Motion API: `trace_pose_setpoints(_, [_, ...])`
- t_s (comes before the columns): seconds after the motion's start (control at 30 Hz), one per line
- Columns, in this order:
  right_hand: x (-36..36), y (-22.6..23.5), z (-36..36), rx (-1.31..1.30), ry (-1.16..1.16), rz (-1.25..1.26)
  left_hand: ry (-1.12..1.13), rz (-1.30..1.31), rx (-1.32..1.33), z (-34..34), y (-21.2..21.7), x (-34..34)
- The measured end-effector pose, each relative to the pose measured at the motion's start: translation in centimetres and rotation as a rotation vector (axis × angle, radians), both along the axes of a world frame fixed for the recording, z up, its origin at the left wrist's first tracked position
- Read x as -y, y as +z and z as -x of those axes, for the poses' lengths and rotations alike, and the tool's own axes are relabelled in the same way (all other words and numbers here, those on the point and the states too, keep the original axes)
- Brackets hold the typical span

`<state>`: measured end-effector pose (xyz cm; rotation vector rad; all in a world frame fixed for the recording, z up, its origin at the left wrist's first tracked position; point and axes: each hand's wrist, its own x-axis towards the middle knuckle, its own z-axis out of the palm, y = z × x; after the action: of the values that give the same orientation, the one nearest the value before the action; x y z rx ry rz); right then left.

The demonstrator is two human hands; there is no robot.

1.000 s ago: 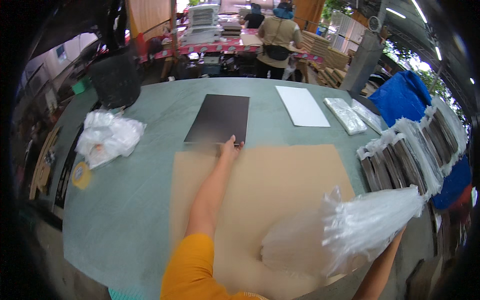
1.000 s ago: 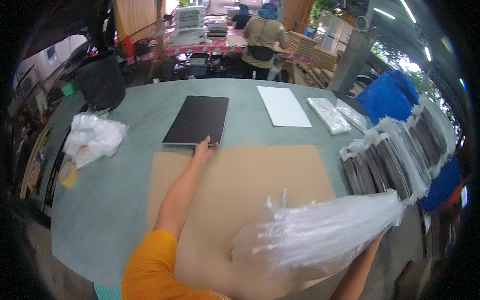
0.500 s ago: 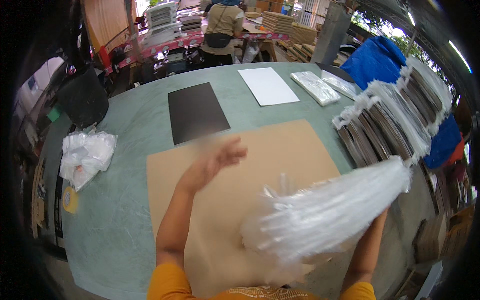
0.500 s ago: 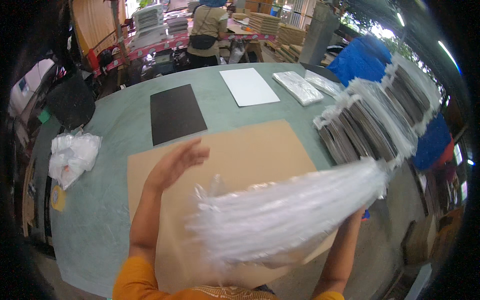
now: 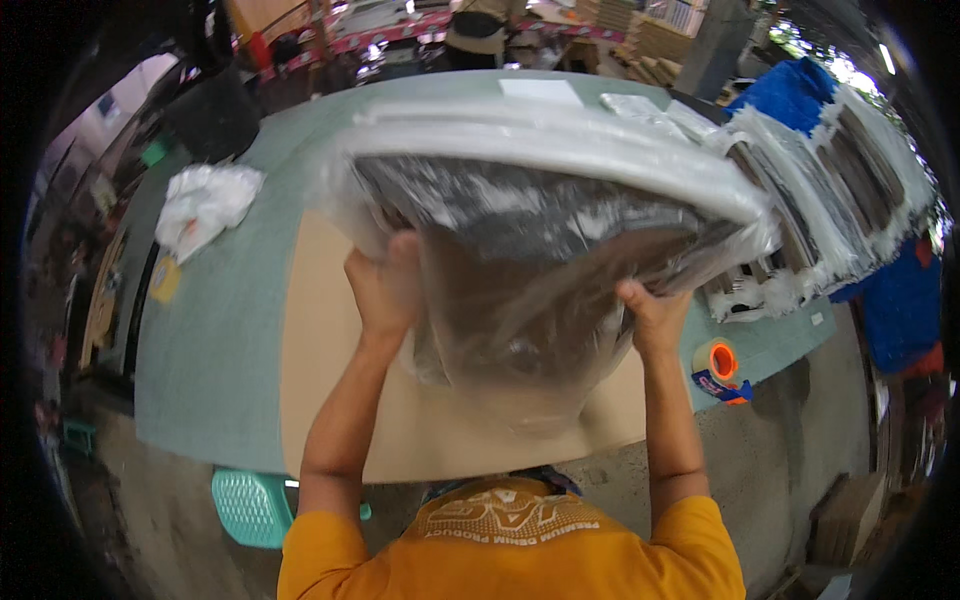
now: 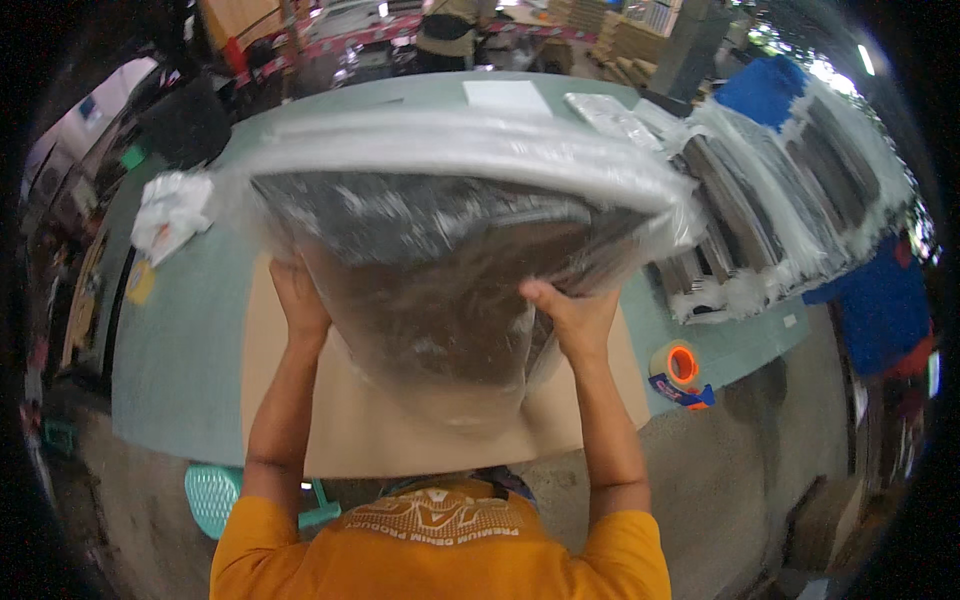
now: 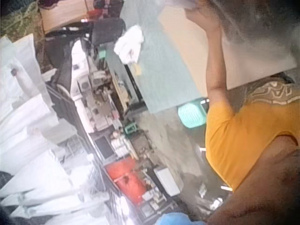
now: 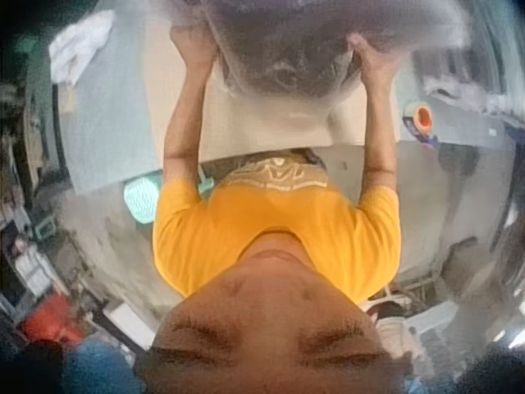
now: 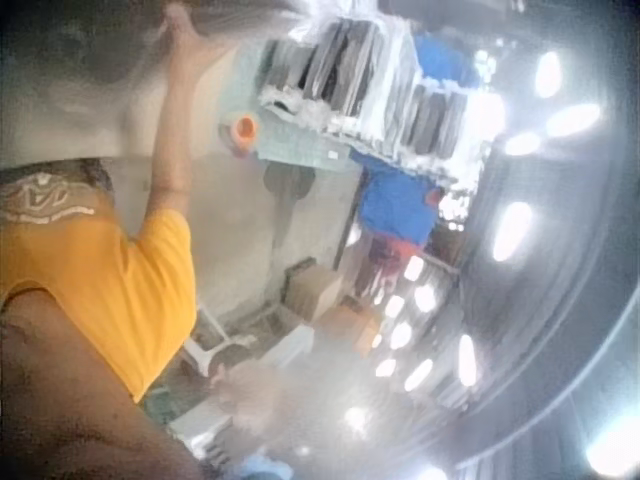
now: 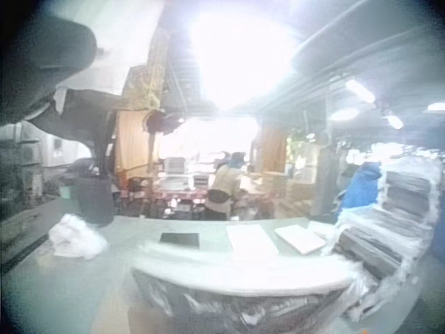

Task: The person wraps black panels in plastic film and then packages them using large sheets of brown paper and a tape dispenser.

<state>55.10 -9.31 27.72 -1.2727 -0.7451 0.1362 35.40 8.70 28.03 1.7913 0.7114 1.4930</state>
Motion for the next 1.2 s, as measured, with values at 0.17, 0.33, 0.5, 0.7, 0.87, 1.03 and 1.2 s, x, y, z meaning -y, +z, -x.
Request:
trace_pose_setpoints(0.17, [0.3, 2.2, -0.4, 0.052, 0.129, -0.153, 0.040, 0.044, 0.093, 0.6, 0.4, 2.8])
trace_pose_setpoints(0.33, [2.4, -0.3, -1.2, 0.121, -0.005, 0.175, 0.183, 0.039, 0.178, -0.6, -4.2, 3.8])
trace_pose_setpoints(0.5, [2.5, -10.3, -1.7, 0.110, 0.278, 0.190, 0.088, 0.072, -0.307, 2.9, -24.2, 1.2])
trace_pose_setpoints(0.7, [1.8, -15.1, 0.2, -0.061, 0.316, 0.477, 0.159, 0.397, -0.092, 2.6, -28.7, 0.1])
trace_pose_setpoints(0.87, [1.1, -13.1, -1.3, -0.015, 0.263, 0.789, 0.176, 0.441, -0.627, 2.7, -17.1, 2.4])
trace_pose_setpoints(1.03, [-0.1, -16.0, -1.9, -0.024, 0.329, 1.141, 0.157, 0.437, -0.909, 3.2, -19.1, 2.0])
trace_pose_setpoints(1.2, [-0.9, -14.2, -1.6, 0.082, 0.392, 1.343, 0.126, 0.482, -0.983, 3.7, -19.6, 1.0])
